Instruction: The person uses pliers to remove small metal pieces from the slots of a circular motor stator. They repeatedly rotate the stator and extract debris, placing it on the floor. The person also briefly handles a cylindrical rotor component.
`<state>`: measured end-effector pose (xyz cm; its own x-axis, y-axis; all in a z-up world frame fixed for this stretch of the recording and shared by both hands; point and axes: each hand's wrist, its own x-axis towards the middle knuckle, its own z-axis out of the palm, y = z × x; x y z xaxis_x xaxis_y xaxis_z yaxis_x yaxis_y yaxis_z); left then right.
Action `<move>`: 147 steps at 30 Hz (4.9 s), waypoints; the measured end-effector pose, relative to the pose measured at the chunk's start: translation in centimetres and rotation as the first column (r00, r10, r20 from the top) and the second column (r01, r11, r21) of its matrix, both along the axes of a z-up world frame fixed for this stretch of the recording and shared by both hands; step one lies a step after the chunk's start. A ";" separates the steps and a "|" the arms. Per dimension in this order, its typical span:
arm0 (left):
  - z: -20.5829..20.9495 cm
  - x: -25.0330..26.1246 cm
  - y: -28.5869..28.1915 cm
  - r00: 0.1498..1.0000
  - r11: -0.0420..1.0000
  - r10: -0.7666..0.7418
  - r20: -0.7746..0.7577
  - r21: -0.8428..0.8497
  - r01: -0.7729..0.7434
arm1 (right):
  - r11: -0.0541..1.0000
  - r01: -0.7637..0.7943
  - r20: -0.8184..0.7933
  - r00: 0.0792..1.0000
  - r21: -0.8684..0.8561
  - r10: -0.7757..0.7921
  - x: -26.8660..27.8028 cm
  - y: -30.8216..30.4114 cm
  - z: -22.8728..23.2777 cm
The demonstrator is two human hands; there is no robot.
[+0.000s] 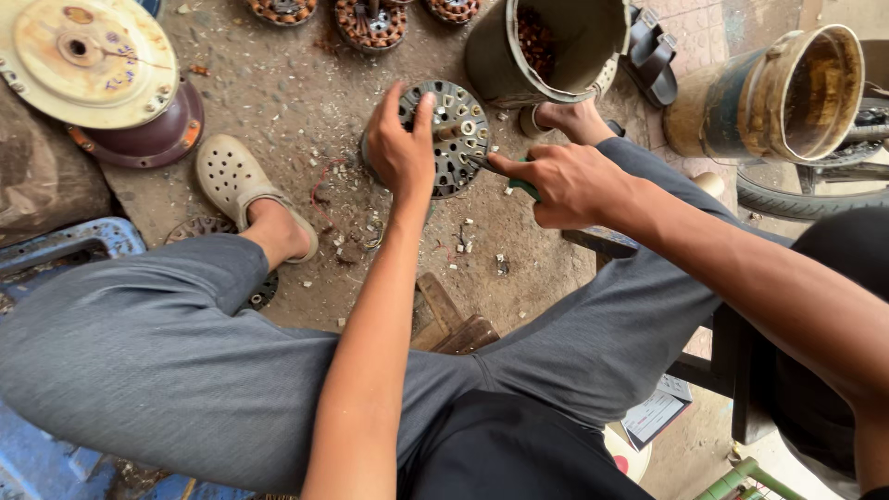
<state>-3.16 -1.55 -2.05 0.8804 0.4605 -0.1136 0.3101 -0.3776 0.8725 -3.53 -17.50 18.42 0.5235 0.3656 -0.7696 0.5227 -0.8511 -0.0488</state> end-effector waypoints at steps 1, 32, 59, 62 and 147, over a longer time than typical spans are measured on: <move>0.2 0.2 0.0 0.999 1.000 0.002 0.049 0.028 -0.004 | 1.000 -0.007 -0.014 1.000 -0.019 0.007 0.1 0.2 0.1; 1.4 -0.2 0.3 0.990 0.981 -0.058 0.131 0.194 0.032 | -0.668 0.713 -0.975 -0.198 -0.212 0.098 -13.5 -0.5 -9.6; 1.7 -0.3 0.8 0.999 0.981 -0.048 0.026 0.192 0.042 | 0.724 0.301 0.301 0.761 0.620 -0.574 -11.0 -4.7 -7.8; 1.5 0.0 0.9 0.998 0.982 -0.053 0.024 0.185 0.047 | 0.838 0.138 0.436 0.803 0.528 -0.407 -7.8 -4.6 -7.8; 4.3 0.9 2.7 0.902 0.958 -0.231 -0.365 0.074 0.276 | 0.760 0.523 0.097 0.796 0.386 -0.598 -5.5 2.2 -1.4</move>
<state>-2.28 1.11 2.22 0.8832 0.2566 -0.3926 0.4657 -0.5795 0.6688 -9.00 -15.32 17.02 0.8424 0.1623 -0.5138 -0.0144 -0.9464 -0.3226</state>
